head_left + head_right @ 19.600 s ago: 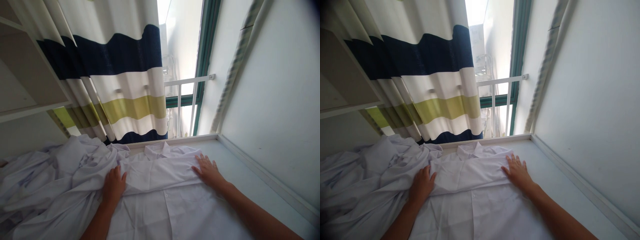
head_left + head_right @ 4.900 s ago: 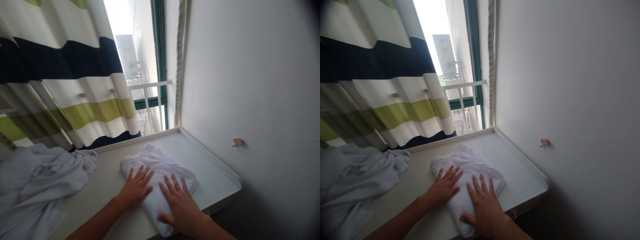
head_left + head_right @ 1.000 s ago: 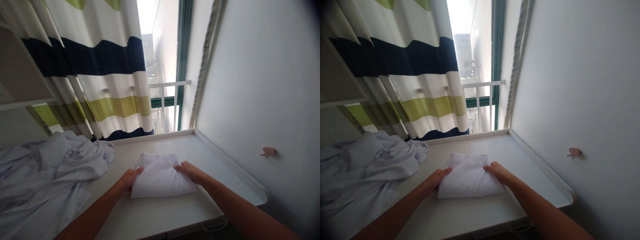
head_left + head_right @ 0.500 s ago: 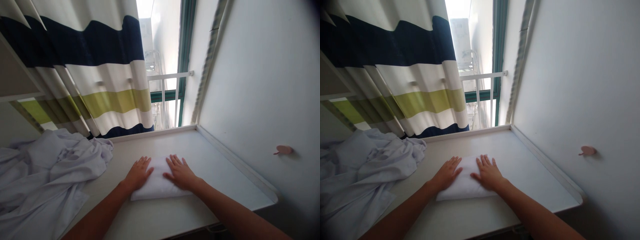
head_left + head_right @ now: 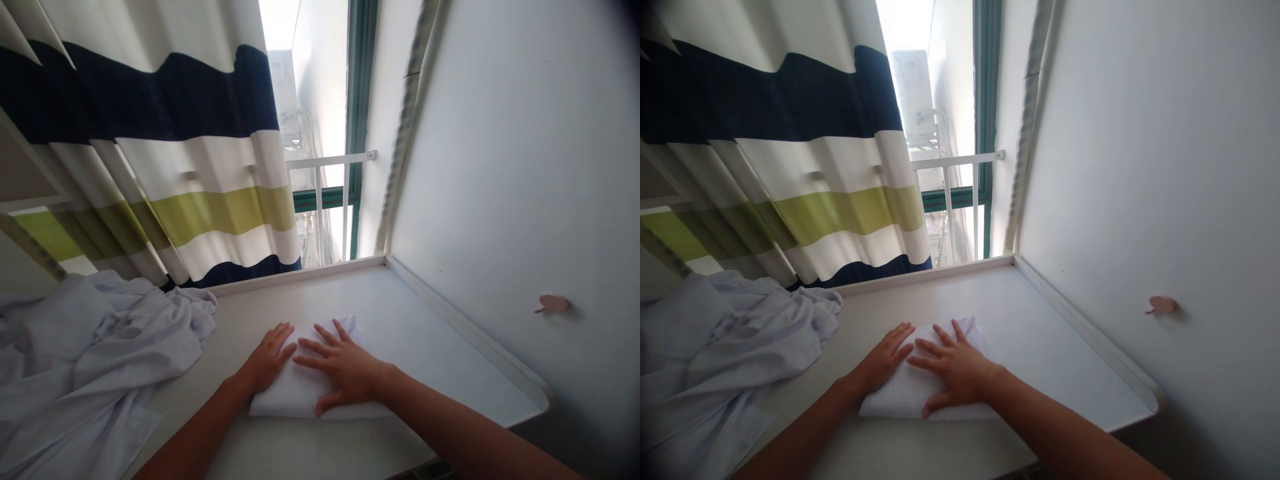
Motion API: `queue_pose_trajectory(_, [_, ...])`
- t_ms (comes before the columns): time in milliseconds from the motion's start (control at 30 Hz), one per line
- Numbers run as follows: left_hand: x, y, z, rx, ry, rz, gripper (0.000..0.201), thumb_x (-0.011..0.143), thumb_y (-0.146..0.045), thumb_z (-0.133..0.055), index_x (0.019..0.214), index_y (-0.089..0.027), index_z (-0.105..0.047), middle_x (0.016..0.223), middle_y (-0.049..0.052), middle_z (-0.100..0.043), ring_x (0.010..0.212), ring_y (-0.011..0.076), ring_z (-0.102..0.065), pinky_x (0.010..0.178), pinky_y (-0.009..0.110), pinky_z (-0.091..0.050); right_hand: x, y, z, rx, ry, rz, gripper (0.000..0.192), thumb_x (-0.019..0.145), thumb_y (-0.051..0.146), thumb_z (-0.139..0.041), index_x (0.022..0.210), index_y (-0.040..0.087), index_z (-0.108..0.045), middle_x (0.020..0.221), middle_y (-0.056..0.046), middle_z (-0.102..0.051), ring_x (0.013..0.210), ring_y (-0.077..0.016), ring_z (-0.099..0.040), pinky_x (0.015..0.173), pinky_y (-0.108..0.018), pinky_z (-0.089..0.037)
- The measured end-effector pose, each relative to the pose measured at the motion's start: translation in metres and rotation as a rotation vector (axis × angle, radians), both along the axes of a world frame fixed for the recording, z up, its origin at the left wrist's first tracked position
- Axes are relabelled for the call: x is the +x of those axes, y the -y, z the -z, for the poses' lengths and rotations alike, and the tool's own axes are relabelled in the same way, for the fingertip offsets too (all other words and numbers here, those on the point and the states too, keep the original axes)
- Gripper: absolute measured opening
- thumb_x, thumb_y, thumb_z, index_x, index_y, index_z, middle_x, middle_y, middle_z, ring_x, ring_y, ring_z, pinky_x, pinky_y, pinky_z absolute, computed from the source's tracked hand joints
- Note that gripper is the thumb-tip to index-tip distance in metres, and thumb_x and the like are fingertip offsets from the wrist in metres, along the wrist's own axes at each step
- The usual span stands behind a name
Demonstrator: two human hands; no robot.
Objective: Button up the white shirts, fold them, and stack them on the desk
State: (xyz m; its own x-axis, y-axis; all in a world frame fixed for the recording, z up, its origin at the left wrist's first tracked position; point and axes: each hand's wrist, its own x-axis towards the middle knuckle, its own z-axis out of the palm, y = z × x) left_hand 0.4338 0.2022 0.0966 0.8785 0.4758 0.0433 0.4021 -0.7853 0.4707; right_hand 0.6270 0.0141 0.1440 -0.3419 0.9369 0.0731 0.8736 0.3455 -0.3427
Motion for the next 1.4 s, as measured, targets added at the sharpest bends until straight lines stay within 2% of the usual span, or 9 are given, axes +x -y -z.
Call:
queue_pose_trajectory(100, [0.01, -0.014, -0.004, -0.032, 0.047, 0.019, 0.058, 0.102, -0.049, -0.033, 0.15, -0.019, -0.042, 0.162, 0.009, -0.033, 0.152, 0.021, -0.022, 0.126, 0.044, -0.018, -0.011, -0.006, 0.009, -0.108, -0.031, 0.039, 0.091, 0.076, 0.077, -0.061, 0.154, 0.046, -0.027, 0.168, -0.002, -0.011, 0.15, -0.0489, -0.005, 0.109, -0.077, 0.005])
queue_pose_trajectory(200, [0.017, -0.017, -0.013, 0.045, 0.16, -0.101, 0.056, 0.102, -0.046, -0.035, 0.15, -0.017, -0.042, 0.161, 0.011, -0.033, 0.153, 0.023, -0.018, 0.125, 0.048, -0.017, -0.011, -0.005, 0.023, -0.139, -0.049, 0.179, 0.093, 0.074, 0.083, -0.056, 0.154, 0.048, -0.025, 0.168, -0.001, -0.007, 0.149, -0.0517, -0.003, 0.107, -0.08, 0.003])
queue_pose_trajectory(367, [-0.004, 0.003, -0.024, 0.121, 0.192, -0.186, 0.053, 0.101, -0.048, -0.036, 0.147, -0.022, -0.046, 0.16, 0.009, -0.036, 0.152, 0.0246, -0.022, 0.123, 0.052, -0.024, 0.031, -0.004, 0.034, -0.15, -0.004, 0.465, 0.093, 0.075, 0.085, -0.052, 0.155, 0.048, -0.022, 0.168, -0.001, -0.008, 0.148, -0.0525, -0.006, 0.106, -0.081, -0.001])
queue_pose_trajectory(533, [-0.043, 0.02, 0.003, 0.188, 0.111, -0.11, 0.046, 0.101, -0.043, -0.041, 0.142, -0.026, -0.053, 0.155, 0.007, -0.045, 0.147, 0.0257, -0.035, 0.117, 0.053, -0.036, 0.116, -0.025, 0.038, -0.145, 0.09, 0.78, 0.088, 0.079, 0.086, -0.041, 0.155, 0.047, -0.021, 0.169, -0.001, -0.007, 0.147, -0.0496, -0.013, 0.106, -0.078, -0.011])
queue_pose_trajectory(700, [-0.051, 0.016, 0.029, 0.298, 0.078, -0.075, 0.044, 0.097, -0.039, -0.048, 0.138, -0.027, -0.059, 0.146, 0.008, -0.056, 0.137, 0.0271, -0.05, 0.115, 0.057, -0.038, 0.189, -0.049, 0.04, -0.216, 0.135, 1.007, 0.087, 0.082, 0.086, -0.036, 0.157, 0.046, -0.018, 0.169, -0.001, -0.002, 0.146, -0.0492, -0.017, 0.107, -0.073, -0.019])
queue_pose_trajectory(967, [-0.05, 0.007, 0.032, 0.303, 0.124, -0.078, 0.039, 0.093, -0.034, -0.053, 0.129, -0.03, -0.066, 0.141, 0.008, -0.061, 0.13, 0.0289, -0.057, 0.108, 0.057, -0.046, 0.234, -0.068, 0.042, -0.203, 0.139, 1.126, 0.092, 0.077, 0.09, -0.036, 0.155, 0.042, -0.029, 0.167, -0.006, -0.015, 0.142, -0.0489, -0.028, 0.106, -0.072, -0.022])
queue_pose_trajectory(1033, [-0.05, 0.006, 0.032, 0.312, 0.12, -0.063, 0.038, 0.093, -0.035, -0.054, 0.129, -0.031, -0.067, 0.14, 0.008, -0.061, 0.129, 0.029, -0.058, 0.107, 0.056, -0.047, 0.241, -0.079, 0.041, -0.151, 0.151, 1.146, 0.091, 0.08, 0.089, -0.028, 0.155, 0.039, -0.03, 0.167, -0.006, -0.014, 0.145, -0.0458, -0.022, 0.109, -0.071, -0.016])
queue_pose_trajectory(1167, [-0.051, 0.004, 0.03, 0.341, 0.097, -0.036, 0.037, 0.093, -0.037, -0.055, 0.128, -0.032, -0.067, 0.139, 0.007, -0.062, 0.128, 0.0289, -0.059, 0.106, 0.055, -0.05, 0.258, -0.107, 0.042, -0.081, 0.161, 1.183, 0.091, 0.088, 0.082, -0.017, 0.16, 0.027, -0.016, 0.168, -0.01, -0.005, 0.151, -0.0364, -0.008, 0.117, -0.06, -0.013])
queue_pose_trajectory(1400, [-0.052, 0.002, 0.025, 0.282, 0.067, 0.02, 0.038, 0.093, -0.039, -0.056, 0.129, -0.032, -0.065, 0.143, 0.007, -0.059, 0.132, 0.031, -0.055, 0.107, 0.057, -0.048, 0.279, -0.129, 0.061, -0.112, 0.154, 1.239, 0.102, 0.085, 0.083, -0.03, 0.159, 0.013, -0.024, 0.163, -0.021, -0.021, 0.144, -0.0363, -0.031, 0.112, -0.052, -0.03])
